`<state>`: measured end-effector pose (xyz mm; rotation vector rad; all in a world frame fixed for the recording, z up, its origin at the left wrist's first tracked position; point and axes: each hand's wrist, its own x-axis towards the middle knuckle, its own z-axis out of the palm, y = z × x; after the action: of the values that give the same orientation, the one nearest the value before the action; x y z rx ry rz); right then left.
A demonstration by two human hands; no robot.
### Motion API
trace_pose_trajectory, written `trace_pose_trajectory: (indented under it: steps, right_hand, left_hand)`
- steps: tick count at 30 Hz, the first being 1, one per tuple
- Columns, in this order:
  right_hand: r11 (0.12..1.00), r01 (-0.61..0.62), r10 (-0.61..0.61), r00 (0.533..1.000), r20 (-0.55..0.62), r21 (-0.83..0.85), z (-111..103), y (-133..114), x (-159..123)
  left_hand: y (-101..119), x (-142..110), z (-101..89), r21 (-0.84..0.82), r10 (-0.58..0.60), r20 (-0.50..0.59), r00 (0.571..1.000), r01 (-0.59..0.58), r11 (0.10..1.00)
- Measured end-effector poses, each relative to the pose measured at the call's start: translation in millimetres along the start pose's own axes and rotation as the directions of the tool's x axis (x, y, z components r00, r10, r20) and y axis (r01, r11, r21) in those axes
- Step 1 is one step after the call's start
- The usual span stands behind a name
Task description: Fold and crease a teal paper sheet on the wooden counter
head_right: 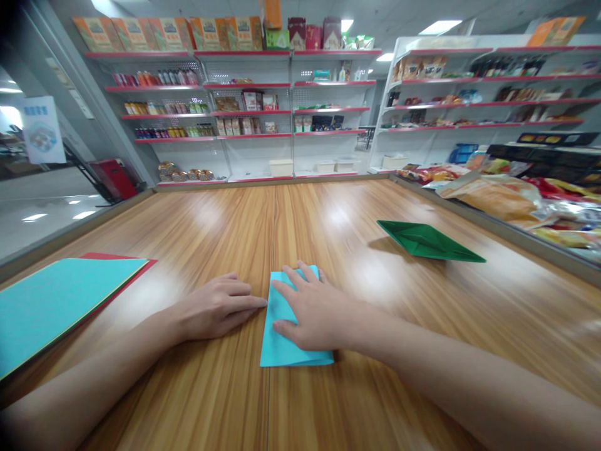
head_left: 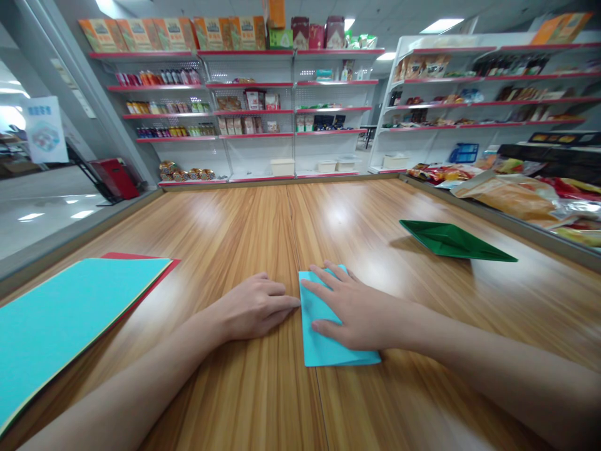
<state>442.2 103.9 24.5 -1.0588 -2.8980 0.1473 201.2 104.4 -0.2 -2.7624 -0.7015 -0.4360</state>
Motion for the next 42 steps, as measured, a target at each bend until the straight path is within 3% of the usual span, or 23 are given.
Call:
trace_pose_trajectory:
  steps: [16, 27, 34, 42]
  right_hand:
    - [1.000, -0.023, 0.023, 1.000, -0.007, 0.005, 1, -2, -1]
    - [0.990, -0.009, 0.004, 0.999, 0.035, 0.138, 5, 2, -17]
    - [0.980, -0.049, 0.067, 0.994, -0.087, 0.191, 14, 1, -24]
    - [0.986, -0.053, 0.072, 0.990, -0.120, 0.156, 17, -1, -23]
  left_hand:
    - [2, 3, -1.6, -0.013, -0.004, 0.043, 0.999, 0.005, 1.000]
    - [7, 5, -0.5, -0.163, 0.057, -0.004, 0.998, -0.057, 0.985]
    - [11, 7, -2.8, -0.200, 0.083, -0.022, 0.996, -0.086, 0.976]
    - [11, 6, -0.7, -0.225, 0.050, -0.015, 0.999, -0.052, 0.973]
